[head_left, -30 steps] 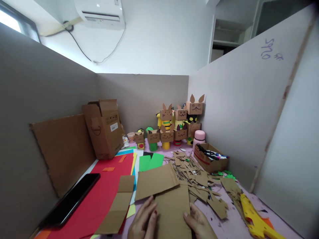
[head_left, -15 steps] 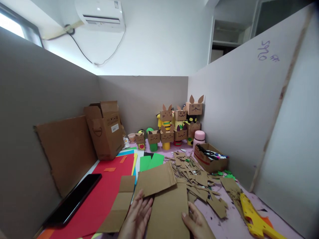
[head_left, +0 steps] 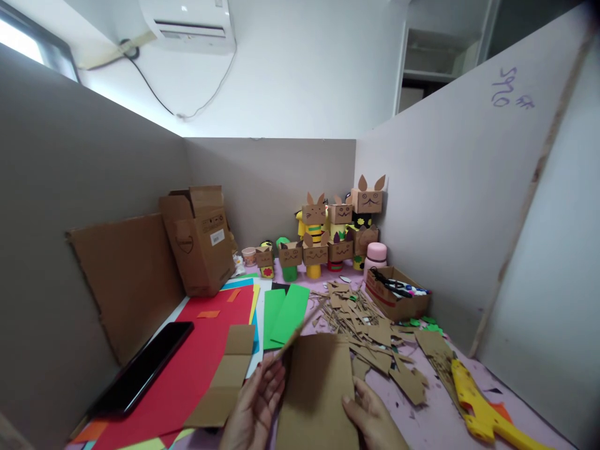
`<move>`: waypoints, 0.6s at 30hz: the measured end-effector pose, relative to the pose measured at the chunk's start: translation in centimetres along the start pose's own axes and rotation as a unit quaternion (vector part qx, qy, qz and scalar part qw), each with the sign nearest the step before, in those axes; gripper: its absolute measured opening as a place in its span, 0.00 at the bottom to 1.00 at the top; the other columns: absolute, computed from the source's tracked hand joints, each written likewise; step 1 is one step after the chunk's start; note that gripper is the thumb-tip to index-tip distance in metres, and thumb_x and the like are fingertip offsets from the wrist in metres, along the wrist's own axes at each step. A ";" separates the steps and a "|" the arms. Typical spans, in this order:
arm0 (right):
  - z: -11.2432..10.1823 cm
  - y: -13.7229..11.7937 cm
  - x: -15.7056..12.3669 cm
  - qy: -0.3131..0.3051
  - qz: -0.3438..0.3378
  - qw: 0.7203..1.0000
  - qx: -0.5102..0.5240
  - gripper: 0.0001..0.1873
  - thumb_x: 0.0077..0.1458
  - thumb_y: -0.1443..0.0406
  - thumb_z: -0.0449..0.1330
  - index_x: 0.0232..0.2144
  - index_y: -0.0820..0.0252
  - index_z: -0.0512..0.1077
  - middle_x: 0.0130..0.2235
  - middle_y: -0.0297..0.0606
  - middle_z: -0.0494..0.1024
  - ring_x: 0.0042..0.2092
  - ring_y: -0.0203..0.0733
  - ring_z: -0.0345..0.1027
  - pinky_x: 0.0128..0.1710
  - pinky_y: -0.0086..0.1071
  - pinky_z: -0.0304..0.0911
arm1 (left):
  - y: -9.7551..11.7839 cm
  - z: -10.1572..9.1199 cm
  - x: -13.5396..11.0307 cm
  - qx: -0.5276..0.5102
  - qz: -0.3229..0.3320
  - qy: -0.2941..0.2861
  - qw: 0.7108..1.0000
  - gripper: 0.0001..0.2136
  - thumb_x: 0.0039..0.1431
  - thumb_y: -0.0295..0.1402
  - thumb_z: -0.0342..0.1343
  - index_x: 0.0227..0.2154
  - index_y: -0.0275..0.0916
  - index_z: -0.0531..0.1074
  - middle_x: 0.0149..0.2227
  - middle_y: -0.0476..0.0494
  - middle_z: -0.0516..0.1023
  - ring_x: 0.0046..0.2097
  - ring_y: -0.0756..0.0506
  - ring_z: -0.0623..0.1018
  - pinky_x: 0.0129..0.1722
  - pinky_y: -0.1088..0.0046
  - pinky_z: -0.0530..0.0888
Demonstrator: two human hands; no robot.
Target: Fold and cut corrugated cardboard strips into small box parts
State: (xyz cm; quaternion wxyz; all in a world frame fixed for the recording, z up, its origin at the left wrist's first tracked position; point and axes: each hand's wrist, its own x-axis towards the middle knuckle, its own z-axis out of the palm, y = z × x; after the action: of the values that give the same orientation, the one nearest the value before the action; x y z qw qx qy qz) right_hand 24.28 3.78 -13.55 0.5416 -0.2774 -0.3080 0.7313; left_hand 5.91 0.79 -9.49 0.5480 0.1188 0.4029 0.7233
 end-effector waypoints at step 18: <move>-0.7 -0.2 0.4 0.024 -0.002 0.999 -0.043 0.26 0.29 0.62 0.74 0.35 0.54 0.72 0.37 0.36 0.82 0.42 0.48 0.73 0.46 0.40 0.64 | 0.7 0.5 -0.9 0.003 0.052 0.026 0.998 0.11 0.34 0.24 0.65 0.24 0.41 0.70 0.25 0.57 0.77 0.27 0.54 0.75 0.28 0.82 0.71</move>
State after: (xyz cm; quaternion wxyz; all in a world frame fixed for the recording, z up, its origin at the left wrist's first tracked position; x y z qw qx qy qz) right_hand 24.78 4.35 -13.85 0.5374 -0.3174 -0.3269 0.7097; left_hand 6.10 0.20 -8.43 0.4987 0.1221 0.4123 0.7526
